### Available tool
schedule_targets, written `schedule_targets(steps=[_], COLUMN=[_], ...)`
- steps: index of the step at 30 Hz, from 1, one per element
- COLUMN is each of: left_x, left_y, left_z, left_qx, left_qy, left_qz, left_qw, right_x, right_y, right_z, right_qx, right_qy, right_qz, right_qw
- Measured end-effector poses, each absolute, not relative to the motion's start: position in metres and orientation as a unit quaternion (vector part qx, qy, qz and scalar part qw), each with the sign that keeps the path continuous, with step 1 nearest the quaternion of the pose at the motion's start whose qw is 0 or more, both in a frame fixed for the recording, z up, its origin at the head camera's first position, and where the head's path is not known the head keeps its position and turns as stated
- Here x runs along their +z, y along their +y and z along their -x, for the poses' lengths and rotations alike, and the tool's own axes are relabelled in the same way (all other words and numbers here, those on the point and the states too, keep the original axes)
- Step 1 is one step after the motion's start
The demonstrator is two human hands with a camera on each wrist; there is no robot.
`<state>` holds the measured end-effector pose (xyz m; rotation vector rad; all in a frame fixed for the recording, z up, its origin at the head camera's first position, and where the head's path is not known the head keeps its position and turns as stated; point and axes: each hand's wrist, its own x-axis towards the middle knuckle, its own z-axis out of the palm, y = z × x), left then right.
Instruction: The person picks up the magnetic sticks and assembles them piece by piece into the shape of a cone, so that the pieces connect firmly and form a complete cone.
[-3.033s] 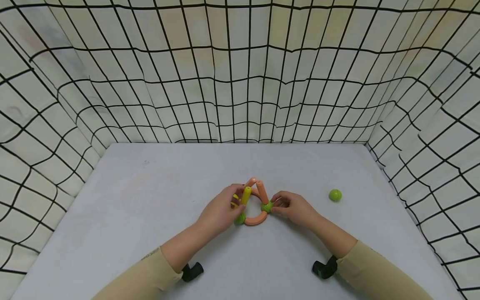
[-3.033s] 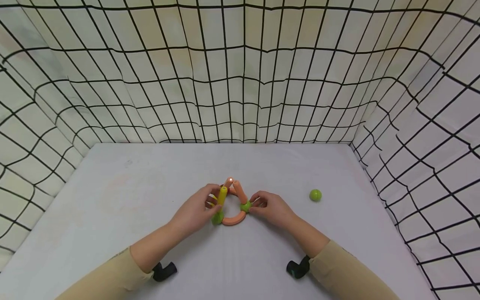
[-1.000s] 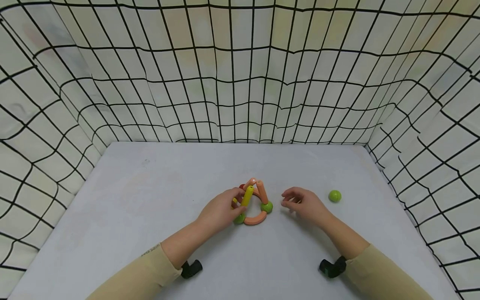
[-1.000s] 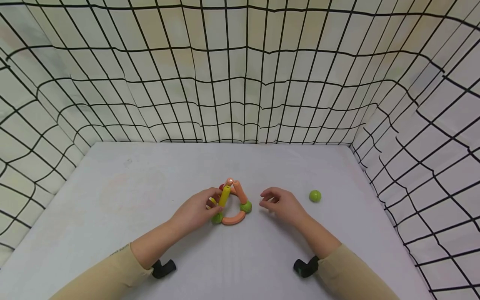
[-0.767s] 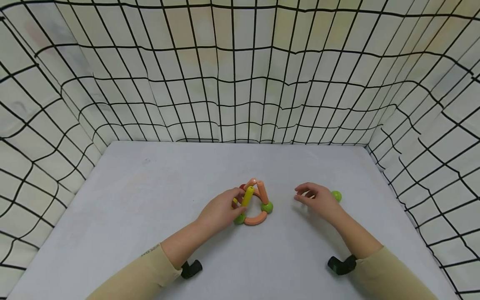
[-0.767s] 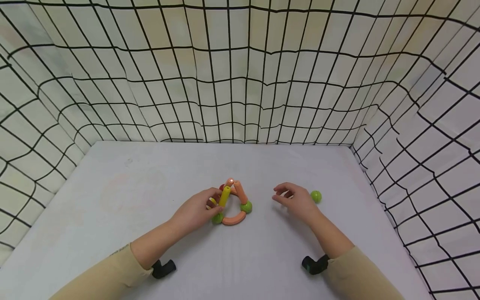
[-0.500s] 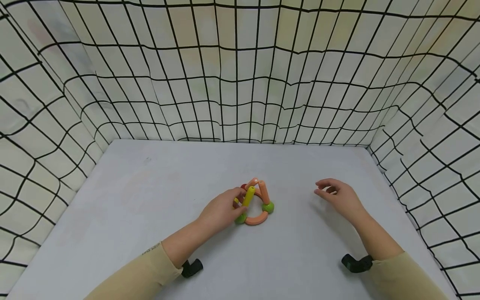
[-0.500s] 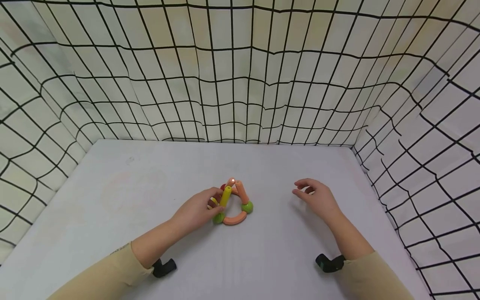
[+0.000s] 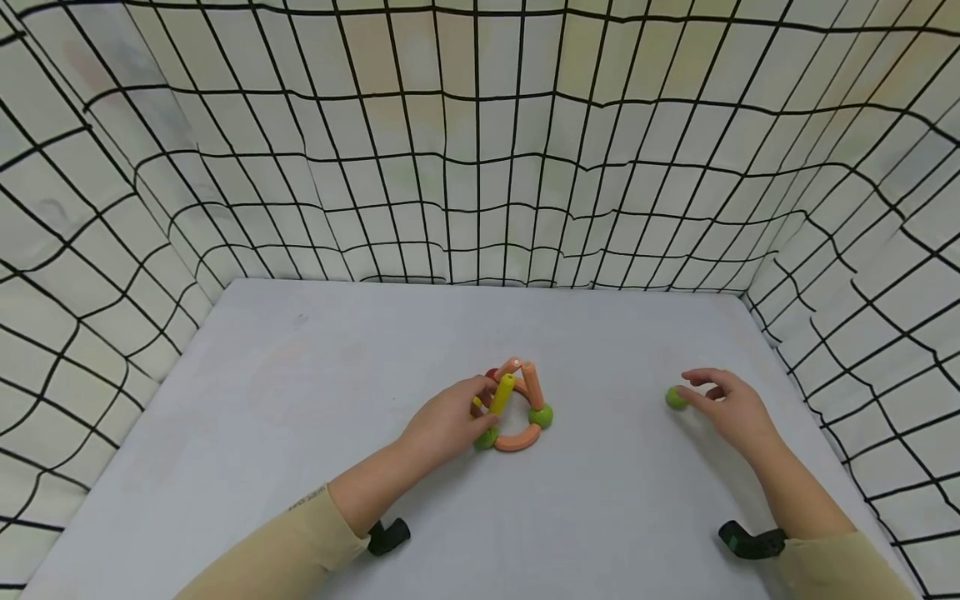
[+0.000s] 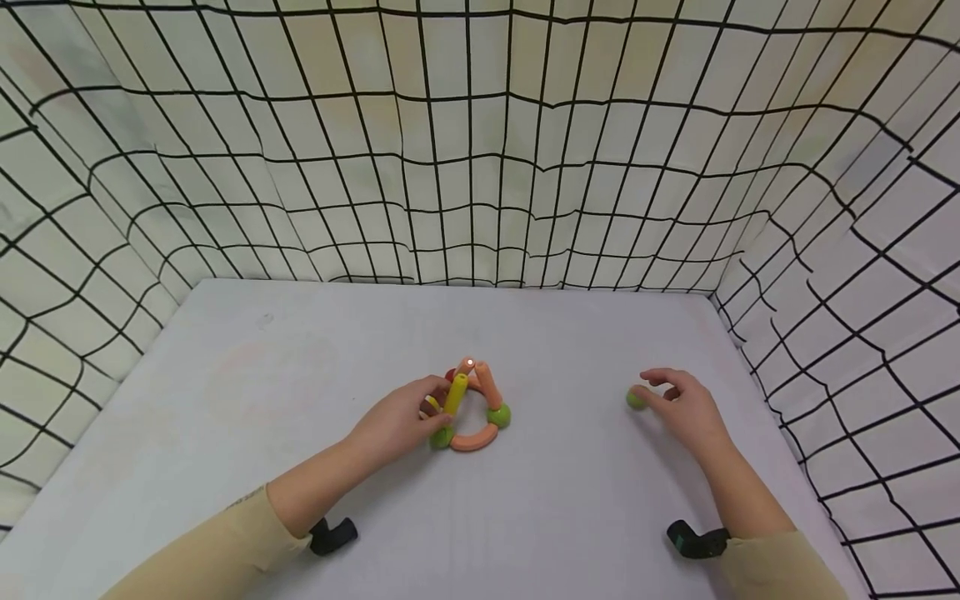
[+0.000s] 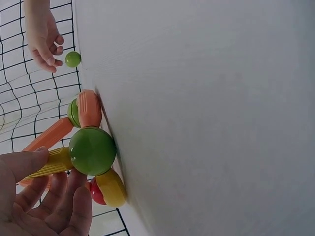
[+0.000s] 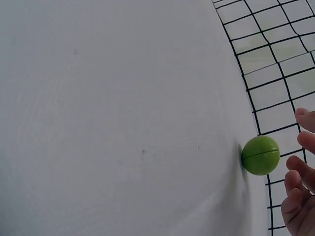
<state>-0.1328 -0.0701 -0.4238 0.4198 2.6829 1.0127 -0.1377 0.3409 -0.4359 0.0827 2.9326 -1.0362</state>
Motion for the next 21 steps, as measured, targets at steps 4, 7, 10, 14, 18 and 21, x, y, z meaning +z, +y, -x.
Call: schedule_targets(steps=[4, 7, 10, 14, 18, 21], left_x=[-0.423, -0.423, -0.423, -0.424, -0.424, -0.423], left_y=[-0.070, -0.070, -0.070, -0.070, -0.070, -0.070], left_z=[0.131, 0.131, 0.132, 0.132, 0.132, 0.131], left_qx=[0.349, 0.350, 0.349, 0.349, 0.351, 0.351], left_qy=[0.918, 0.918, 0.919, 0.919, 0.919, 0.919], left_qz=[-0.141, -0.142, -0.141, -0.138, -0.136, -0.136], left_qw=[0.122, 0.121, 0.121, 0.121, 0.121, 0.122], right_x=[-0.440, -0.442, -0.444, -0.448, -0.452, -0.453], right_y=[0.344, 0.347, 0.349, 0.351, 0.351, 0.350], right_z=[0.139, 0.139, 0.140, 0.142, 0.145, 0.145], right_qx=[-0.328, -0.324, -0.321, -0.318, -0.314, -0.318], right_qy=[0.944, 0.945, 0.945, 0.945, 0.946, 0.944], right_qz=[-0.034, -0.034, -0.030, -0.028, -0.029, -0.030], right_qw=[0.028, 0.037, 0.050, 0.071, 0.080, 0.084])
